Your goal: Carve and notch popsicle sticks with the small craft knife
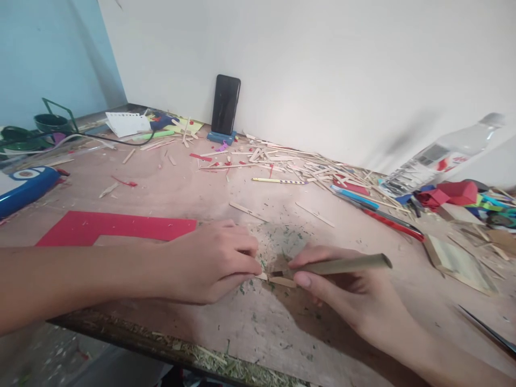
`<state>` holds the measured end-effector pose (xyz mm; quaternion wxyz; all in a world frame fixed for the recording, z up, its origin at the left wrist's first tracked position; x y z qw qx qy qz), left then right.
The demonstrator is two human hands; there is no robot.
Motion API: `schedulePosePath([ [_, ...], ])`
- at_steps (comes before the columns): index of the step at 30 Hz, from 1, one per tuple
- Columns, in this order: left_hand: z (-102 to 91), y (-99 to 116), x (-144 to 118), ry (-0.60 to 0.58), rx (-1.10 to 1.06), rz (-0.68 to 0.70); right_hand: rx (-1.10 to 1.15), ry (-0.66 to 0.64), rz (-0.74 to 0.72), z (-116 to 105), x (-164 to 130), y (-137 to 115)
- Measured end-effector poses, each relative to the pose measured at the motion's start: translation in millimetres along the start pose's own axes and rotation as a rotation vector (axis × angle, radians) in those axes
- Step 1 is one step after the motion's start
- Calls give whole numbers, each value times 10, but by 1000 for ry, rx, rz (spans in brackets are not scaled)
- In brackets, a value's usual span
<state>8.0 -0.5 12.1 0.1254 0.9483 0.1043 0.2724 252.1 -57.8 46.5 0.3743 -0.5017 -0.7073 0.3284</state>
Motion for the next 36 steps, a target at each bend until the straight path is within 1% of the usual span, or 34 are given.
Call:
schedulePosePath([
  [5, -8, 29, 9, -6, 7, 25, -20, -23, -17, 30, -29, 13],
  [11, -8, 44, 10, -14, -15, 23, -53, -33, -63, 34, -61, 13],
  [16, -9, 48, 8, -16, -14, 28, -68, -18, -91, 24, -59, -7],
  [26, -3, 53, 3, 0, 11, 50, -98, -11, -119, 47, -52, -36],
  [33, -3, 66, 28, 0, 25, 56, -169, -48, -129, 64, -77, -82],
  [36, 0, 67, 29, -19, 34, 53, -200, -53, -127, 77, -100, -96],
])
Point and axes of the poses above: each hand's wrist, its own x-axis towards the middle knuckle, its own z-axis out of the palm, y = z × x, the point moved 2 cm from there along x, towards the middle knuckle, and after that the axes turned 5 degrees about y, right-handed, at the moved point
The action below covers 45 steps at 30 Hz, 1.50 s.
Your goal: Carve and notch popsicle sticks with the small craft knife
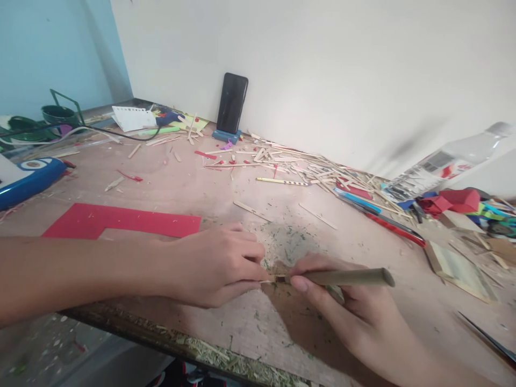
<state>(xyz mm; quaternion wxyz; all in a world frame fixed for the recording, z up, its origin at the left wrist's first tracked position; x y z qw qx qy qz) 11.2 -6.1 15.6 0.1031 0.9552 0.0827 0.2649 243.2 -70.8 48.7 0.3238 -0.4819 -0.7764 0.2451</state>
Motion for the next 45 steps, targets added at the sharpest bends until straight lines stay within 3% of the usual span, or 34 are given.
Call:
schedulePosePath([
  [12, 47, -37, -26, 9, -1, 13, -14, 33, -8, 71, 38, -5],
  [37, 49, -29, -23, 29, 8, 19, 62, 68, 6, -11, 11, 14],
  [45, 34, -19, -17, 14, 12, 27, 22, 21, -4, 0, 23, 12],
])
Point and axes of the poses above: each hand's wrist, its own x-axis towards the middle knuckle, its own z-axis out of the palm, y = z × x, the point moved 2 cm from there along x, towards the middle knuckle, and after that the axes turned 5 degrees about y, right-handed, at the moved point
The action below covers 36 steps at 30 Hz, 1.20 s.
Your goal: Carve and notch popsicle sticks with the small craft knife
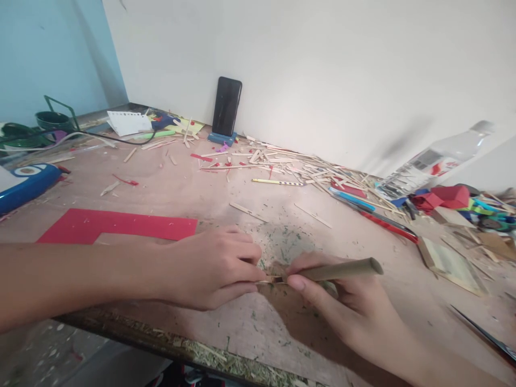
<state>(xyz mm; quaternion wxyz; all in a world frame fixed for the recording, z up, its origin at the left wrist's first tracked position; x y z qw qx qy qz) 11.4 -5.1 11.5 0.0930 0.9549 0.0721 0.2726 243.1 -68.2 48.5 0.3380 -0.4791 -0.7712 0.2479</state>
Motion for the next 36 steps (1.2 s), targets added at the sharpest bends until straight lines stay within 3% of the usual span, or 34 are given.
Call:
schedulePosePath([
  [9, 10, -7, -5, -2, 17, 24, -24, 11, 15, 15, -12, 3],
  [20, -6, 8, 7, -46, 34, 9, -14, -80, -5, 57, -8, -56],
  [32, -14, 1, -6, -25, 25, 13, 102, -44, 160, 63, 16, 56],
  [36, -7, 4, 10, -11, 15, 21, 173, -15, 285, 74, 25, 99],
])
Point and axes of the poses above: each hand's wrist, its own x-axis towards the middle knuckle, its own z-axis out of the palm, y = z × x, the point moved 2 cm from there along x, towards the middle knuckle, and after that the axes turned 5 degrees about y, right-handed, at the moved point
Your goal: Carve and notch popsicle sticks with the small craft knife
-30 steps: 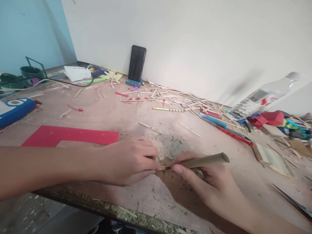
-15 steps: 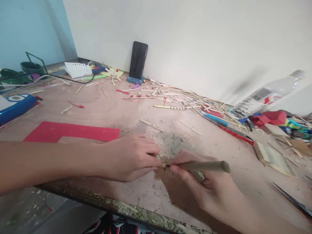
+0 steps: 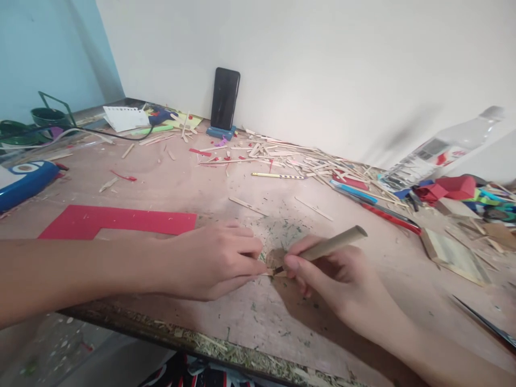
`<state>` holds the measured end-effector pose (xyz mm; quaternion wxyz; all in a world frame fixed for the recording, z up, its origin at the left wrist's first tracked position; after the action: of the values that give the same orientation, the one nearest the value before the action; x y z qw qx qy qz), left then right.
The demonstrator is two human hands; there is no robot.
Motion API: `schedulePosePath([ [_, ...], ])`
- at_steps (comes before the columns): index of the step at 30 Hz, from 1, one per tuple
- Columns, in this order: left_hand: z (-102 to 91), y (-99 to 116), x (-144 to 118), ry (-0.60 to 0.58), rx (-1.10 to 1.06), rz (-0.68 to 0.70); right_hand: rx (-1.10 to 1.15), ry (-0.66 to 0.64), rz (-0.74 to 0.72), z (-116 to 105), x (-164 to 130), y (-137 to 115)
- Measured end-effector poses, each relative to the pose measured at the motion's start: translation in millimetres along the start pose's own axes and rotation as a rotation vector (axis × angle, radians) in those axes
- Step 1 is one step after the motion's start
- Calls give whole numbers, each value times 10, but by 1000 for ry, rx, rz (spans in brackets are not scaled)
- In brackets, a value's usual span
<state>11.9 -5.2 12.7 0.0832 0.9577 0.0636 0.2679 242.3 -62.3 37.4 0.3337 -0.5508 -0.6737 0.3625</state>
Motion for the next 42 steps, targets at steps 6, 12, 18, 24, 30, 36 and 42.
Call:
schedulePosePath([
  [6, -2, 6, -5, 8, -7, -1, 90, 31, 19, -24, 10, -2],
  [12, -9, 18, 3, 13, 15, 2, 109, 19, 62, -42, 57, 25],
  [18, -9, 18, 9, 11, -13, -3, 49, 56, -29, -72, 20, -29],
  [24, -7, 18, -5, 19, -9, -10, -76, 57, -154, -38, -50, -82],
  [30, 35, 2, -18, 11, 2, 2, -147, 54, -243, -7, -67, -93],
  [36, 34, -17, -15, 35, -9, -20, -155, 174, -279, -97, -96, -117],
  [42, 40, -43, -10, 24, -27, -42, -158, 170, -276, -130, -82, -129],
])
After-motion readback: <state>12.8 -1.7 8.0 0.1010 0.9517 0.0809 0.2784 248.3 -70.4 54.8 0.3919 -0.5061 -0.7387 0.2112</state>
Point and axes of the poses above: each hand's wrist, its own x-axis towards the middle knuckle, its own z-axis out of the palm, y = z × x, the point moved 2 cm from there along x, towards the middle knuckle, and after that the axes turned 5 degrees about y, right-handed, at the moved point
